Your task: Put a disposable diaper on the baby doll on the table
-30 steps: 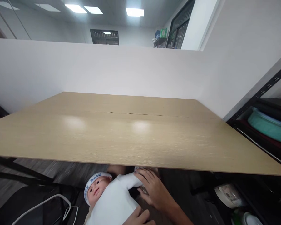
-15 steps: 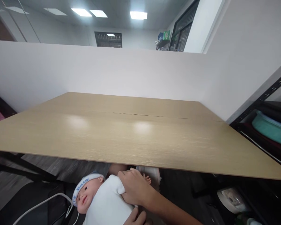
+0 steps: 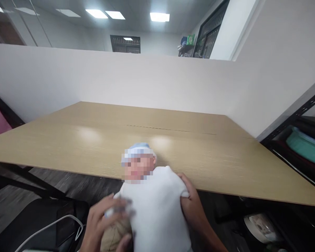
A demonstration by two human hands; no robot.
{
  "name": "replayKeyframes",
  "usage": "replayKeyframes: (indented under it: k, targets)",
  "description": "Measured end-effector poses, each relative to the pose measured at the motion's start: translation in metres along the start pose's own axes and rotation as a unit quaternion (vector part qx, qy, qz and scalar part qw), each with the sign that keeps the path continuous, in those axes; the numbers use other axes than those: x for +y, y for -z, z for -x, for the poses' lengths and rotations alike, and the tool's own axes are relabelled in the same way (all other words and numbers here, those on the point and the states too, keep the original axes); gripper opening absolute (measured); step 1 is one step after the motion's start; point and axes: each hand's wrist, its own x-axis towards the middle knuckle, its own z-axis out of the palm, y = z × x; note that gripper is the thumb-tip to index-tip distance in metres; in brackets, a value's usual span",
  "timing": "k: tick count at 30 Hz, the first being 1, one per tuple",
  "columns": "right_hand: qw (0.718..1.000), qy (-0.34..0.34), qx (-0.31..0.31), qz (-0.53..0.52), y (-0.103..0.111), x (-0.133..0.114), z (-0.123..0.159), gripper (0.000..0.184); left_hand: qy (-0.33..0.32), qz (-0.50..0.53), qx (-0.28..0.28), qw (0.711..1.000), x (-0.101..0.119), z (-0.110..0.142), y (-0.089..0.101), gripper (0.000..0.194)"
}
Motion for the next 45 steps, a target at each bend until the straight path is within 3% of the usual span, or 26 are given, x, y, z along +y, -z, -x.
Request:
replayKeyframes:
  k: [3,8,12,14,17,19,23,27,31,37,45]
  targets:
    - [0.999,-0.007,0.035,-0.021,0.010,0.009,-0.017,0.051,0.087,0.003,0.005,0.996,-0.037,-0.026,-0.002,0.071]
    - [0.999,0.001,-0.003,0.050,0.009,0.015,-0.038,0.051,0.116,0.070,-0.107,0.985,-0.076,-0.076,-0.022,0.063]
    - [0.993,0.010,-0.008,0.119,0.028,0.023,-0.056,0.045,0.121,0.084,-0.165,0.975,-0.092,-0.109,-0.030,0.050]
    - [0.974,0.012,-0.005,0.226,0.043,0.026,-0.064,0.035,0.117,0.080,-0.188,0.972,-0.100,-0.120,-0.031,0.048]
    - [0.918,0.019,-0.006,0.397,0.063,0.030,-0.069,0.027,0.110,0.076,-0.212,0.968,-0.110,-0.131,-0.035,0.049]
    - [0.896,0.035,-0.017,0.443,0.071,0.033,-0.069,0.028,0.102,0.077,-0.222,0.967,-0.116,-0.136,-0.037,0.050]
    - [0.890,0.056,-0.020,0.452,0.082,0.041,-0.068,0.033,0.088,0.072,-0.245,0.963,-0.126,-0.142,-0.040,0.050]
    - [0.898,0.067,-0.015,0.435,0.095,0.056,-0.071,0.042,0.089,0.014,-0.252,0.964,-0.142,-0.145,-0.035,0.044]
    - [0.902,0.090,-0.026,0.421,0.104,0.074,-0.090,0.043,0.102,-0.036,-0.243,0.964,-0.166,-0.148,-0.035,0.057]
    - [0.899,0.110,-0.062,0.419,0.102,0.085,-0.149,0.041,0.075,-0.072,-0.225,0.969,-0.208,-0.172,-0.053,0.061]
    - [0.889,0.144,-0.061,0.429,0.090,0.090,-0.227,0.042,0.061,-0.074,-0.200,0.975,-0.262,-0.217,-0.083,0.065]
